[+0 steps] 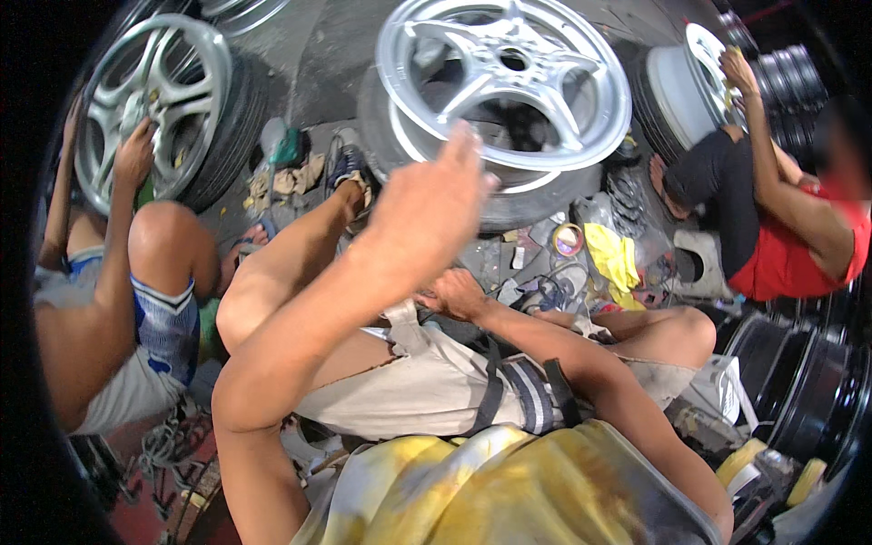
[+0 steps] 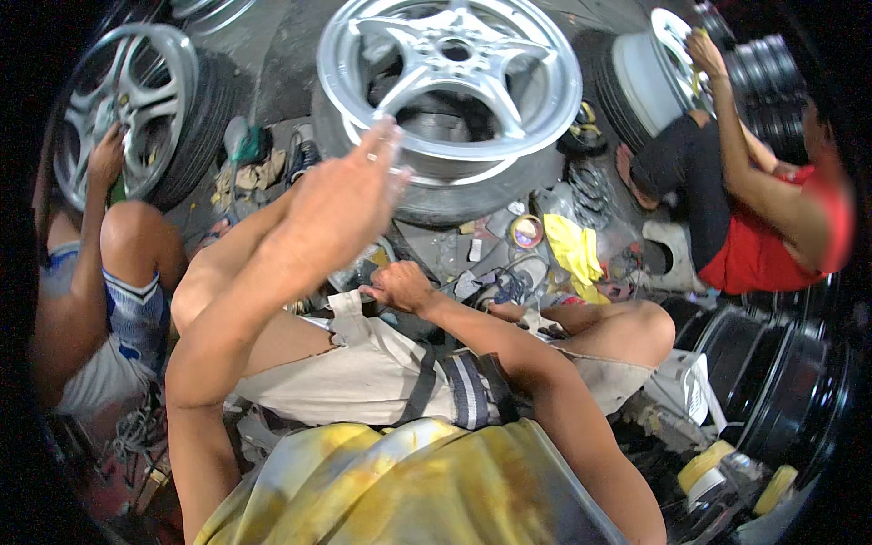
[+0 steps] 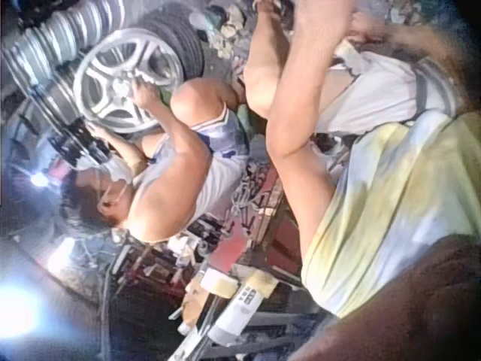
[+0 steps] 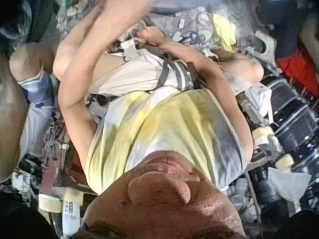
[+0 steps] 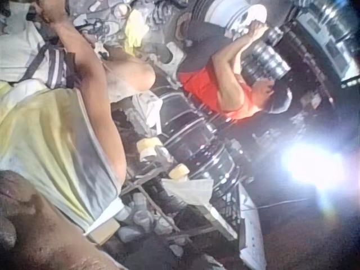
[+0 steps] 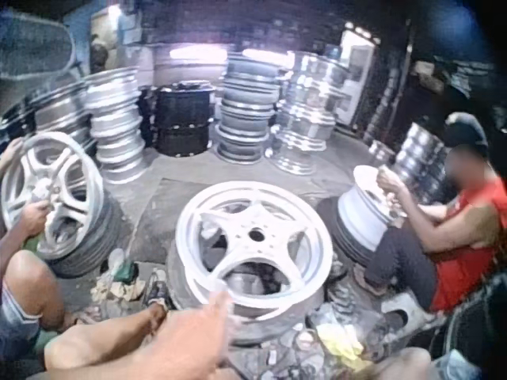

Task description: The person sits on the floor of a workshop and cleans a silver car wheel using a yellow cloth and a small brush. They wipe the rim and spokes, then use the brush to clean the inner barrel of the wheel. The person also handles a small packet of material and a container of liquid during the process.

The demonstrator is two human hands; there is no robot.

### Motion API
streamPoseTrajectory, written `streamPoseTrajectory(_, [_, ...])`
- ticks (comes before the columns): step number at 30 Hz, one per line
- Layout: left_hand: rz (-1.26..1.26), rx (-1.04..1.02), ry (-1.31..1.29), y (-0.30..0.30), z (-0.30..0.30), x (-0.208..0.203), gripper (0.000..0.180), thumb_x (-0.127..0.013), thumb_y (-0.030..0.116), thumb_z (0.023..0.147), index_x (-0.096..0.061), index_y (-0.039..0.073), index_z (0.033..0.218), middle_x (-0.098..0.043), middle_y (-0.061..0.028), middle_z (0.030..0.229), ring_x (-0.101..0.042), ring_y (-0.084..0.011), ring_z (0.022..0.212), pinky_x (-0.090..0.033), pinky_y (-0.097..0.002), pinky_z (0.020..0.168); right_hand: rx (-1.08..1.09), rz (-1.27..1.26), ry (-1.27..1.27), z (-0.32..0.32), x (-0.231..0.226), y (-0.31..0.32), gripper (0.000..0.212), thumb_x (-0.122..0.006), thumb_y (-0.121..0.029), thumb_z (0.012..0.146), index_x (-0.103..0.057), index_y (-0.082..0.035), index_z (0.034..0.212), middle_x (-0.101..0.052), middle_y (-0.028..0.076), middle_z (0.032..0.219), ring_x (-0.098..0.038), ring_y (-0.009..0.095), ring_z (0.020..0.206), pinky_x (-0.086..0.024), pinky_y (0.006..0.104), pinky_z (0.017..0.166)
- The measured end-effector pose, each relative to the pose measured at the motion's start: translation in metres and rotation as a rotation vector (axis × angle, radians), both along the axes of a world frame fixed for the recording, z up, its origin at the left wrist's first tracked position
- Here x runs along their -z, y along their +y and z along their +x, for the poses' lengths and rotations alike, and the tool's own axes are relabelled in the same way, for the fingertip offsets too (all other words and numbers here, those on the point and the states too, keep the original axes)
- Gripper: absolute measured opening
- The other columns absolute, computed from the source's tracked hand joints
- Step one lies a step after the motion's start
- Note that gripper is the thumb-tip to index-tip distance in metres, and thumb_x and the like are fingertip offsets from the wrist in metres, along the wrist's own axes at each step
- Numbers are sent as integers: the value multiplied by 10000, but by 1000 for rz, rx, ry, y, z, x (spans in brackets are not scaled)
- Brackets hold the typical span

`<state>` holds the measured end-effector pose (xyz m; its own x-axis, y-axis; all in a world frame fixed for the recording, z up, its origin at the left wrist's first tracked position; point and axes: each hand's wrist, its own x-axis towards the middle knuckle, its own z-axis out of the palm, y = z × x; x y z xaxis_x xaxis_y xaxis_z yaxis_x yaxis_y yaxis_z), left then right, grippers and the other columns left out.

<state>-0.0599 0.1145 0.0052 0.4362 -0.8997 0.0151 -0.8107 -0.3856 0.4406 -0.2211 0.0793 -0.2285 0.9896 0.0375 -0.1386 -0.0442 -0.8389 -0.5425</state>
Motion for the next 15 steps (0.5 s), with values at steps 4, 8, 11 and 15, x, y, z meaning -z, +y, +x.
streamPoseTrajectory(4, [127, -51, -9, -28, 17, 15, 517, -406, 321, 1000, -415, -68, 1340, -359, -276, 1444, -605, -473, 980, -471, -506, 902, 39, 161, 36, -12, 15, -5, 345, -617, -357, 883, -619, -71, 691, -639, 140, 694, -635, 369, 663, -504, 458, 601])
streamPoseTrajectory(8, [189, -72, -57, -44, 25, 34, 542, -379, 369, 1007, -393, -55, 1344, -394, -319, 1395, -528, -485, 1120, -427, -507, 962, 80, 156, 102, -17, -2, -14, 413, -579, -398, 915, -620, -78, 657, -623, 136, 643, -633, 369, 669, -498, 445, 604])
streamPoseTrajectory(11, [160, -48, -118, -44, 26, 42, 520, -371, 370, 1010, -426, -54, 1307, -439, -324, 1351, -528, -464, 1133, -421, -501, 971, 92, 104, 73, -15, -9, -18, 469, -539, -437, 934, -606, -75, 643, -616, 140, 632, -628, 372, 662, -493, 445, 602])
streamPoseTrajectory(15, [238, -28, -111, -48, 25, 30, 496, -369, 380, 1003, -450, -26, 1277, -495, -287, 1315, -581, -447, 1062, -453, -512, 924, 94, 149, 73, -16, -9, -23, 481, -530, -431, 938, -570, -63, 630, -617, 151, 660, -621, 386, 683, -496, 471, 633])
